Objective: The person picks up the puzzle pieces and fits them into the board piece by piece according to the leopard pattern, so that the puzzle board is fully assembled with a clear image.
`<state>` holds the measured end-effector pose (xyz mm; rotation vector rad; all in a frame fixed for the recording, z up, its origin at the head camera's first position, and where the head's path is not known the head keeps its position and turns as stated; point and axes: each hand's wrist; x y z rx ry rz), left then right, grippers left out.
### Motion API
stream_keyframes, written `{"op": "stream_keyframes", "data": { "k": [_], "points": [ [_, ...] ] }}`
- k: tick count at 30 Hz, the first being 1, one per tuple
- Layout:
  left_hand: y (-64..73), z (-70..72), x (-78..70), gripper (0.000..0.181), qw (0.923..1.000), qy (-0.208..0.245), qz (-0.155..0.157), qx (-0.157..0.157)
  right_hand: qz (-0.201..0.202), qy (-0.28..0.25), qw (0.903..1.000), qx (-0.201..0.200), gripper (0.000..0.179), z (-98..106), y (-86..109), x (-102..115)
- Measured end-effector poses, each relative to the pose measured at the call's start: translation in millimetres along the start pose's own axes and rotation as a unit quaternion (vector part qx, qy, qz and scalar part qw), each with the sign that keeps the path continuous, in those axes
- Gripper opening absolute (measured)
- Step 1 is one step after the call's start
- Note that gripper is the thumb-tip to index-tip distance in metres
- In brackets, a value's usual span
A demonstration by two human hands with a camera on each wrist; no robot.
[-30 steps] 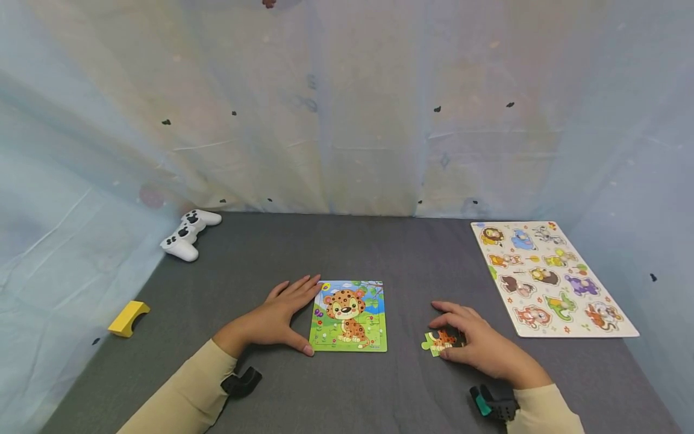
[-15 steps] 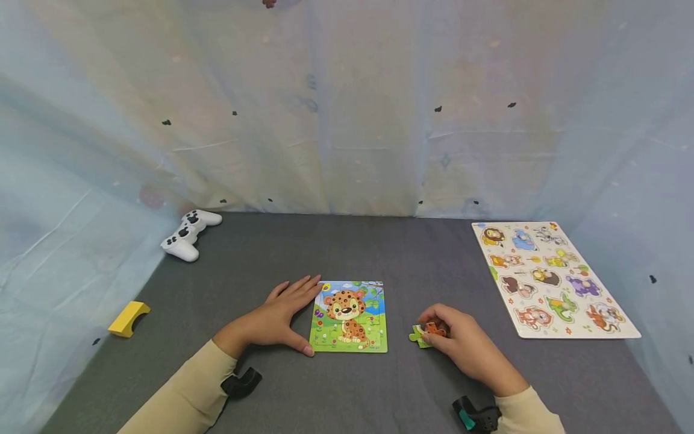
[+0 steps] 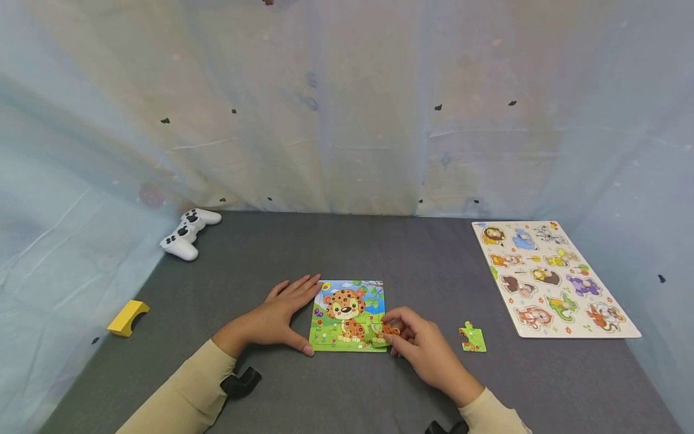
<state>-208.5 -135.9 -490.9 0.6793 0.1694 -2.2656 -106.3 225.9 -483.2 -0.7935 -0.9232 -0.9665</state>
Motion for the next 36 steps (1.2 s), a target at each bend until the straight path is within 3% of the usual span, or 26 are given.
{"op": "stream_keyframes", "data": {
  "k": [5, 9, 12, 18, 23, 31, 33, 36],
  "points": [
    [0.1, 0.7, 0.0, 0.138, 1.0000, 0.000, 0.000, 0.001, 0.004, -0.015, 0.9997, -0.019, 0.025, -15.3, -4.6, 3.5],
    [-0.3, 1.0, 0.1, 0.138, 1.0000, -0.001, 0.000, 0.001, 0.000, 0.005, 0.9993, -0.037, 0.024, -25.7, -10.7, 5.8],
    [-0.7, 0.5, 0.4, 0.139, 1.0000, -0.007, -0.001, 0.001, -0.012, 0.022, 0.9982, -0.055, 0.022, -33.1, -17.0, 7.8],
    [-0.4, 0.2, 0.2, 0.139, 1.0000, -0.004, -0.002, 0.000, -0.051, -0.008, 0.9964, -0.067, 0.020, -47.9, -30.4, 11.1],
    [0.3, 1.8, -0.6, 0.138, 1.0000, 0.000, -0.002, 0.001, -0.048, 0.053, 0.9950, -0.069, 0.020, -56.2, -36.4, 12.7],
    [1.1, 2.4, 0.7, 0.138, 1.0000, -0.001, 0.000, 0.001, 0.014, 0.140, 0.9880, -0.065, 0.026, -58.7, -35.7, 13.0],
    [0.7, 1.9, 0.6, 0.138, 1.0000, 0.001, -0.001, 0.000, 0.055, 0.173, 0.9817, -0.057, 0.028, -58.3, -32.9, 13.4],
    [0.4, 0.8, 0.5, 0.138, 1.0000, 0.001, -0.002, -0.002, 0.122, 0.244, 0.9618, -0.026, 0.030, -57.7, -28.2, 16.0]
  ]
}}
Point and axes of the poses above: each hand's wrist, its own y-axis away from the middle knuckle, its own z-axis out of the back of the hand, x = y × z
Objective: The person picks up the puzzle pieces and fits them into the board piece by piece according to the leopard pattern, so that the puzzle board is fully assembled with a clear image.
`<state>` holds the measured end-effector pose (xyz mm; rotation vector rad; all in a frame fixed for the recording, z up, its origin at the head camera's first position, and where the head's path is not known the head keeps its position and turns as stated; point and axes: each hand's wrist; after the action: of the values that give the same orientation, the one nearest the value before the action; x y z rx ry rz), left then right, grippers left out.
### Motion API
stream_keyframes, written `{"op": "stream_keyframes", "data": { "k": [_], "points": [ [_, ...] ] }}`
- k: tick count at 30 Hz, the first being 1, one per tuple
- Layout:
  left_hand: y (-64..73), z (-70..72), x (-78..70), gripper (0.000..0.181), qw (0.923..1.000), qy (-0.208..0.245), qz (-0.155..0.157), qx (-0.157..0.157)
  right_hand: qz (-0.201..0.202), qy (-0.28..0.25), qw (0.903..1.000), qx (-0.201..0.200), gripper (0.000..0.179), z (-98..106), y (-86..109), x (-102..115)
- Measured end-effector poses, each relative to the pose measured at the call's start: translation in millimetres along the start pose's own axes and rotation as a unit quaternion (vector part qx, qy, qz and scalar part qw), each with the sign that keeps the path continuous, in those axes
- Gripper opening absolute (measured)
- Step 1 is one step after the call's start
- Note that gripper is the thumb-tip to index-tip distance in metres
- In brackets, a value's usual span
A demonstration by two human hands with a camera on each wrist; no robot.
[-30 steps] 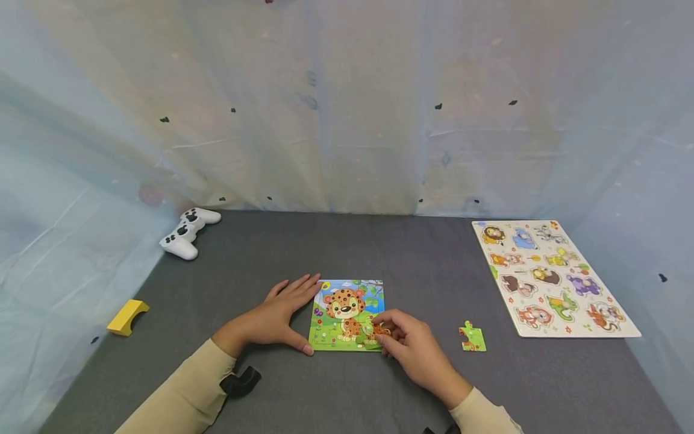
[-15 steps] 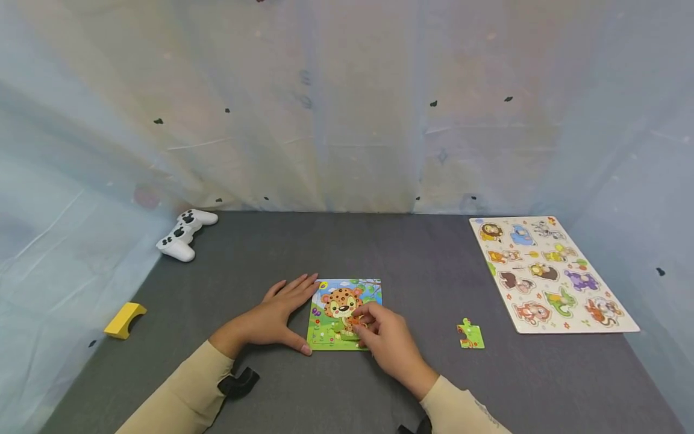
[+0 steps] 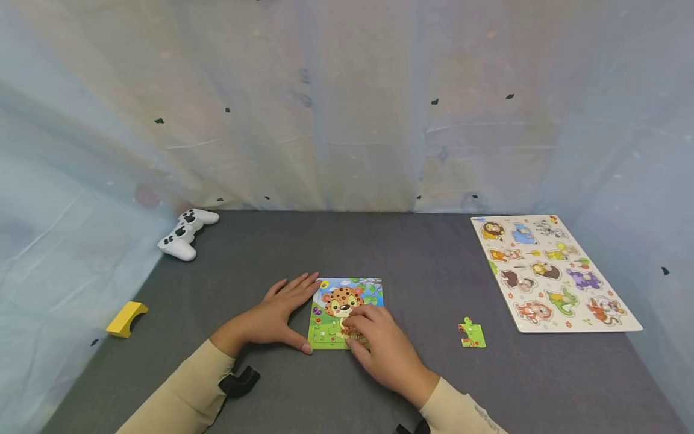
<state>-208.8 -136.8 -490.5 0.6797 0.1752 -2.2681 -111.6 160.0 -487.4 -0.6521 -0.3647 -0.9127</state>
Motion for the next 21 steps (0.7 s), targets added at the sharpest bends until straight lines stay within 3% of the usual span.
{"op": "stream_keyframes", "data": {
  "k": [4, 10, 16, 21],
  "points": [
    [0.1, -0.6, -0.2, 0.138, 1.0000, 0.000, 0.002, 0.000, 0.070, 0.078, 0.9922, 0.067, 0.037, 3.8, 2.9, 5.6],
    [-0.6, -0.2, -0.9, 0.138, 1.0000, -0.001, 0.004, -0.001, 0.080, 0.120, 0.9819, 0.122, 0.044, 8.6, 5.3, 9.6],
    [-0.9, -2.3, 1.1, 0.138, 1.0000, -0.004, 0.000, 0.001, 0.057, 0.059, 0.9835, 0.161, 0.052, 10.2, 9.8, 3.1],
    [-0.9, -2.8, 1.3, 0.138, 1.0000, -0.004, 0.002, 0.003, 0.037, -0.044, 0.9882, 0.142, 0.053, 13.4, 17.7, -6.7]
  ]
}}
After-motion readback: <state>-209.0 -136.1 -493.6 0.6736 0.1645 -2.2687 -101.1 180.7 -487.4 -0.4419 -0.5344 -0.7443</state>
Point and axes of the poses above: each hand's wrist, its own y-axis away from the middle knuckle, its own z-axis out of the back of the hand, x = y × z
